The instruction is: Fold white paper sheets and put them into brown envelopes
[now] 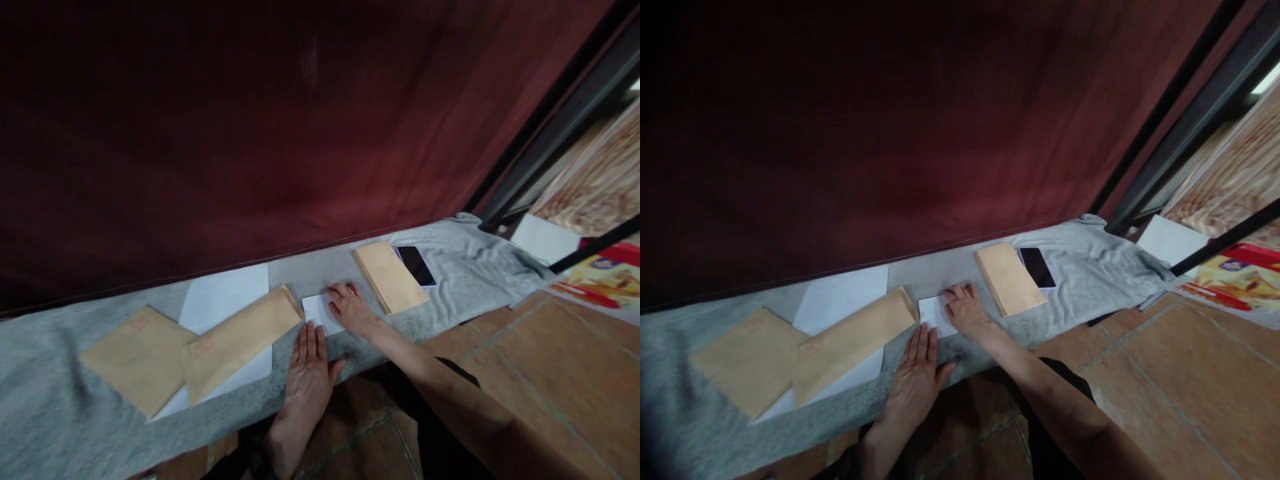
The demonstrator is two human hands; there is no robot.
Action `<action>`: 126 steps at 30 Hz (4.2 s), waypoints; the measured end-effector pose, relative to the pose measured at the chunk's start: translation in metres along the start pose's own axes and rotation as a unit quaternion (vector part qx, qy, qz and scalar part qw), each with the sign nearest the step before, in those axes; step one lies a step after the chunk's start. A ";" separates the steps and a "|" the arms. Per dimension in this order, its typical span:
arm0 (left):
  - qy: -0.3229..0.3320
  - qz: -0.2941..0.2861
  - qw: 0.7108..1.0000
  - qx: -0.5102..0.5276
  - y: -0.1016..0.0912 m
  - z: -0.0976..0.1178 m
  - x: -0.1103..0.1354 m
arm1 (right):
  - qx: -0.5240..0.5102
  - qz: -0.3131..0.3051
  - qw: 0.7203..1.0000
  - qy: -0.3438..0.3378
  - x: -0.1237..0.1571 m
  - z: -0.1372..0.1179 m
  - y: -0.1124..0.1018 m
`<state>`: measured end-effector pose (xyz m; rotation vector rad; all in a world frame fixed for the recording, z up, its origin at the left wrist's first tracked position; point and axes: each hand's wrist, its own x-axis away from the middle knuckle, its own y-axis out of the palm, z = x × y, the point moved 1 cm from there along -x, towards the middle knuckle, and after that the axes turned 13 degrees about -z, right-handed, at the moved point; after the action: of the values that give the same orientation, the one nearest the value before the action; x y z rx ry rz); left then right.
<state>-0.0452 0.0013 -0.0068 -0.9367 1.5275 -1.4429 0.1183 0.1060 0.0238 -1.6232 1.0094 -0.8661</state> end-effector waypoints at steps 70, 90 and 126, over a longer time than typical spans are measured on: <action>0.005 0.047 0.998 0.052 0.013 0.022 -0.023 | 0.014 0.036 0.988 -0.147 0.066 0.014 0.025; -0.047 -0.003 0.998 -0.049 0.002 0.020 -0.001 | -0.001 0.033 0.998 -0.063 0.063 0.036 0.012; -0.004 -0.089 0.996 -0.030 -0.012 0.022 0.003 | 0.056 0.044 0.997 -0.043 0.035 0.029 0.043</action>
<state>-0.0265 -0.0110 0.0045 -1.1385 1.5197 -1.5216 0.1492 0.0783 -0.0223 -1.4978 0.9485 -0.7722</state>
